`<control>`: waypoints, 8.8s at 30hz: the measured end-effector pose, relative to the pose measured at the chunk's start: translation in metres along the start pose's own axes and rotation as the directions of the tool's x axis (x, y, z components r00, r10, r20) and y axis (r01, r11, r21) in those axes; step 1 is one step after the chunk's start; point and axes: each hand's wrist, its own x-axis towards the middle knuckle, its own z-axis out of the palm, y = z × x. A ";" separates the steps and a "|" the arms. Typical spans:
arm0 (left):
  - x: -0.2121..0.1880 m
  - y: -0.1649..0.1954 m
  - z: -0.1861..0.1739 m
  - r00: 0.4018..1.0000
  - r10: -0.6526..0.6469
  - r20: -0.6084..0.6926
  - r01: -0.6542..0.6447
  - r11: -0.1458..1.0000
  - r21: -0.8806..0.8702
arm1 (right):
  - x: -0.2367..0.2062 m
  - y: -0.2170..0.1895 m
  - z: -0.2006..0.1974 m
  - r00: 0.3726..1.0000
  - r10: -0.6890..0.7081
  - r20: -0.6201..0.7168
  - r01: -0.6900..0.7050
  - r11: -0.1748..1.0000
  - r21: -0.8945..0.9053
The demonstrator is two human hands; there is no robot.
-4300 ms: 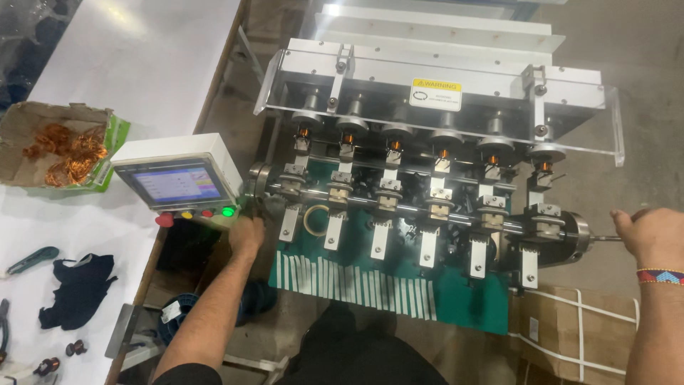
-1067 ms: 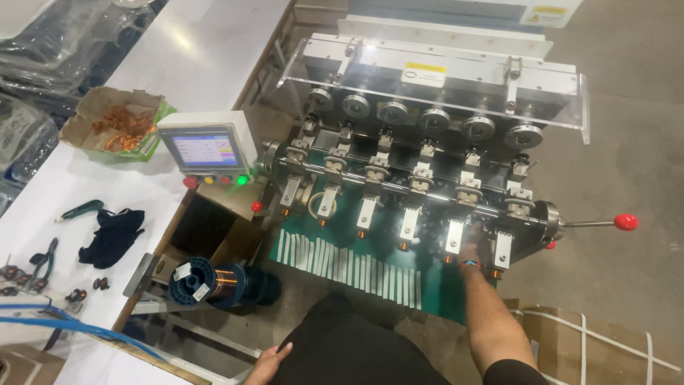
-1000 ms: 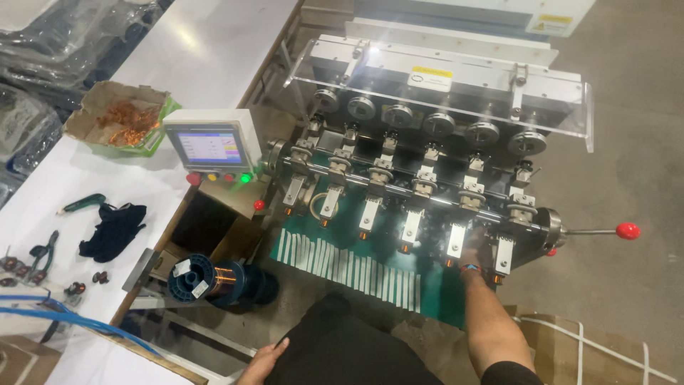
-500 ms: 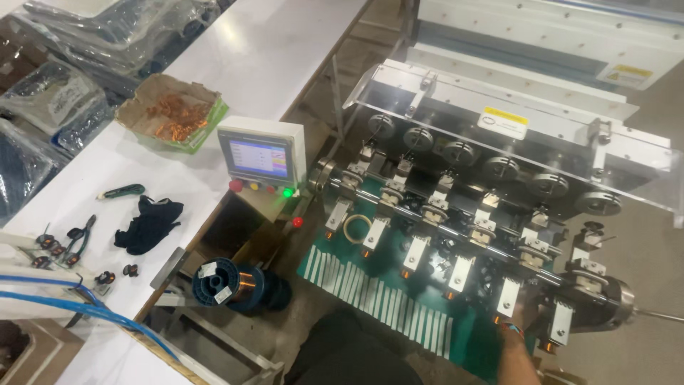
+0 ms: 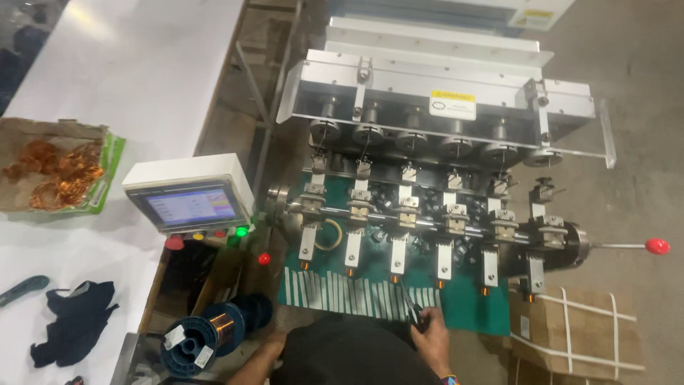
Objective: The person places empty bobbins onto a multi-spindle coil winding machine, operates the machine, and removes finished wound coils, setting them on the work table. They also handle a spool of copper wire and arrange completed coils on the bench.
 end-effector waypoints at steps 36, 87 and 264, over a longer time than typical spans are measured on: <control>0.011 0.036 -0.044 0.991 0.108 0.074 -0.115 0.989 0.097 | 0.008 -0.066 0.038 0.971 -0.013 0.239 -0.010 0.995 0.094; -0.185 0.635 0.250 0.189 0.914 -0.358 -0.662 0.388 0.641 | 0.321 -0.153 -0.513 0.657 -0.194 0.729 0.627 0.678 -0.385; -0.162 0.340 -0.147 -0.191 0.744 -0.640 -0.586 0.437 0.682 | 0.131 -0.369 -0.111 0.492 -0.306 0.815 0.582 0.812 -0.046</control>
